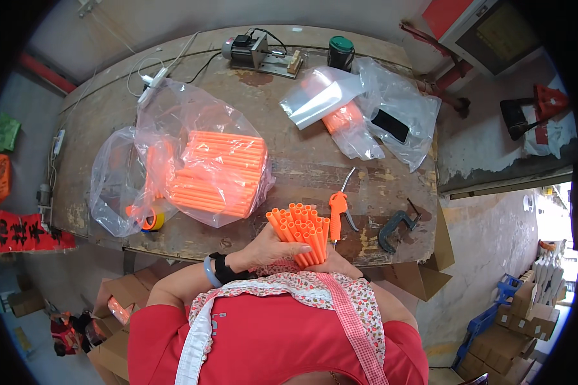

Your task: The person takes a pack of plastic tubes from a cardboard box, removes the plastic wrapping, and sorts the tubes into smaller bundles by hand.

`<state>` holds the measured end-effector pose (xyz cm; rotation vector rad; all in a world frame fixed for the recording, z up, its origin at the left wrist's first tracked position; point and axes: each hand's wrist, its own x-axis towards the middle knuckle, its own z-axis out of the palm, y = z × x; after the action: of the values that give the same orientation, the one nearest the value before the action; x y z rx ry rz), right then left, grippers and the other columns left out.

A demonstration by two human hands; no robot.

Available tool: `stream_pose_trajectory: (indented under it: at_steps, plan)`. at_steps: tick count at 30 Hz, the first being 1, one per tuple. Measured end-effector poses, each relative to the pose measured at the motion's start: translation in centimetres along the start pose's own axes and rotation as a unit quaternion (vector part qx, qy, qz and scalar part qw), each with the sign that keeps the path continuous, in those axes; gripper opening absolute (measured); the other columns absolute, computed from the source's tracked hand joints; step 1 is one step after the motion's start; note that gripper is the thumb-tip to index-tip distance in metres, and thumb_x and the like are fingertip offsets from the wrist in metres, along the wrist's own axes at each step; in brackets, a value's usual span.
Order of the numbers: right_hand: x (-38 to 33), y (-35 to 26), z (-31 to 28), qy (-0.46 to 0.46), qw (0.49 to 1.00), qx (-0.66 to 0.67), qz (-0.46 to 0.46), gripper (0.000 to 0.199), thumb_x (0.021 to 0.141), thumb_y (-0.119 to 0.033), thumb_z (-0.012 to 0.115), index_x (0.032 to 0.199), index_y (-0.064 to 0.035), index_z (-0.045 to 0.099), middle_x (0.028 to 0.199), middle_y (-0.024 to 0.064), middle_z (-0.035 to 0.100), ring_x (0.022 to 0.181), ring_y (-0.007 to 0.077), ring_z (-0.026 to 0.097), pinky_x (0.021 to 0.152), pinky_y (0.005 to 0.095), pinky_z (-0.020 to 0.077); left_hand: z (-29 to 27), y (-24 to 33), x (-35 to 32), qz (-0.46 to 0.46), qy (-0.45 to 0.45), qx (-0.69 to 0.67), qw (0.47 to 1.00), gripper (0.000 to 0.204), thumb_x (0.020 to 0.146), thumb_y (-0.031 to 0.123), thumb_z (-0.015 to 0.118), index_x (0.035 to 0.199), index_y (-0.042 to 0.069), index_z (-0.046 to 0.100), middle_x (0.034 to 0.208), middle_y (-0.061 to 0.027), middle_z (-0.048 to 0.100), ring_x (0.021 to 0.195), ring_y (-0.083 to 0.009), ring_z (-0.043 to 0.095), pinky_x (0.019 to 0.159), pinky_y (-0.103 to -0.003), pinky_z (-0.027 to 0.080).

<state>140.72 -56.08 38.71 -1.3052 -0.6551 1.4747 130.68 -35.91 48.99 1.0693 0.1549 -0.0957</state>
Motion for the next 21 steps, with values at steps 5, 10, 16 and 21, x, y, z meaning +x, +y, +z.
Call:
stream_pose_trajectory:
  at_steps: [5,10,16,21]
  plan:
    - [0.1,0.2,0.0,-0.008,1.000,0.016,0.009,0.062,0.073,-0.015,0.079,0.128,-0.0053,0.051,0.119,0.0084,0.061,0.109,0.0170,0.058,0.096,0.0319,0.0450,-0.1,-0.3,0.0,0.005,-0.001,-0.009,1.000,0.076,0.082,0.003,0.070,0.144,0.002,0.026,0.136,-0.0131,0.046,0.126,-0.0185,0.046,0.105,-0.035,0.039]
    - [0.0,0.6,-0.1,-0.001,1.000,0.002,0.010,0.065,0.073,-0.017,0.080,0.129,-0.0056,0.050,0.121,0.0090,0.060,0.111,0.0172,0.056,0.096,0.0321,0.0443,-0.5,-0.7,-0.3,0.011,0.001,0.015,1.000,0.071,0.086,0.007,0.067,0.144,0.002,0.026,0.138,-0.0125,0.044,0.127,-0.0195,0.045,0.106,-0.036,0.038]
    - [-0.3,-0.2,0.1,0.013,1.000,0.017,0.001,0.069,0.073,-0.020,0.081,0.131,-0.0048,0.048,0.123,0.0088,0.059,0.112,0.0172,0.055,0.098,0.0324,0.0431,-1.0,-0.9,-0.9,-0.007,-0.012,0.038,0.999,0.063,0.089,0.010,0.064,0.141,0.002,0.030,0.137,-0.0106,0.045,0.124,-0.0174,0.047,0.104,-0.035,0.040]
    - [-0.2,-0.6,0.1,0.022,1.000,0.004,-0.010,0.073,0.071,-0.022,0.082,0.133,-0.0047,0.047,0.124,0.0086,0.057,0.114,0.0173,0.054,0.099,0.0324,0.0420,-0.8,-0.5,-1.0,0.011,-0.007,0.024,1.000,0.061,0.090,0.012,0.063,0.141,0.003,0.030,0.136,-0.0095,0.046,0.122,-0.0164,0.047,0.102,-0.035,0.041]
